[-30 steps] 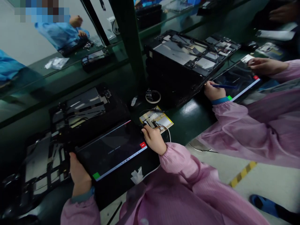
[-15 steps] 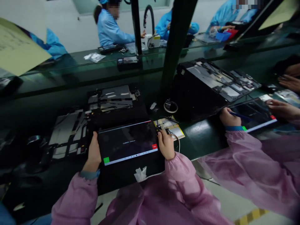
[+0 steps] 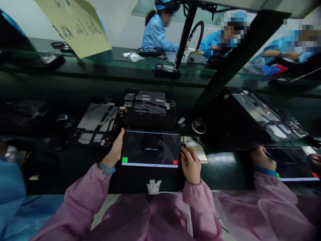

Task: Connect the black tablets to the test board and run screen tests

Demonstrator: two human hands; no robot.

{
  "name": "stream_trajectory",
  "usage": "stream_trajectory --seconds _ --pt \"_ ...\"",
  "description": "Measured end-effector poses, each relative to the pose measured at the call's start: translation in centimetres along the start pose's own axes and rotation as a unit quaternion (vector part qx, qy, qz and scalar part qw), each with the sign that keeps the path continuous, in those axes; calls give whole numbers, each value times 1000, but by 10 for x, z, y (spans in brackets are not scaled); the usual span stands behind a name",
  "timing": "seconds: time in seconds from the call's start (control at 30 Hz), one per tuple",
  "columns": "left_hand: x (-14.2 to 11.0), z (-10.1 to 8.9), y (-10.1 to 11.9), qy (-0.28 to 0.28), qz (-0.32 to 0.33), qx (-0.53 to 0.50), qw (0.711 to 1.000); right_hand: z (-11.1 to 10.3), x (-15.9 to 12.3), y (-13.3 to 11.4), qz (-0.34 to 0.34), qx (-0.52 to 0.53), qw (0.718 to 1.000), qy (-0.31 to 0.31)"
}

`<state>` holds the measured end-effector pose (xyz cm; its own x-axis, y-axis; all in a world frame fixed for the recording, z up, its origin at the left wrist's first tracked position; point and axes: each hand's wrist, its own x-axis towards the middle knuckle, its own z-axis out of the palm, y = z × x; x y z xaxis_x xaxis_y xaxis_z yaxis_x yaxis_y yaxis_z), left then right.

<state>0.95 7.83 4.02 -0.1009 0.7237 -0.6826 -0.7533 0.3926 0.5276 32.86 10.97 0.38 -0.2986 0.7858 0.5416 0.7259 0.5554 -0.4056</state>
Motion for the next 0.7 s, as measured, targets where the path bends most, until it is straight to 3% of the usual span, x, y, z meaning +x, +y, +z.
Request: stream_trajectory --seconds 0.2,0.5,0.7 --pt "-2 1 0 -41 -10 -13 999 -7 7 6 -19 -12 999 -32" --pt "1 -3 -2 -66 -10 -9 998 -18 33 8 -102 -80 990 -63" --pt "4 -4 -2 -74 7 -26 997 -53 30 22 -99 -204 973 -48"
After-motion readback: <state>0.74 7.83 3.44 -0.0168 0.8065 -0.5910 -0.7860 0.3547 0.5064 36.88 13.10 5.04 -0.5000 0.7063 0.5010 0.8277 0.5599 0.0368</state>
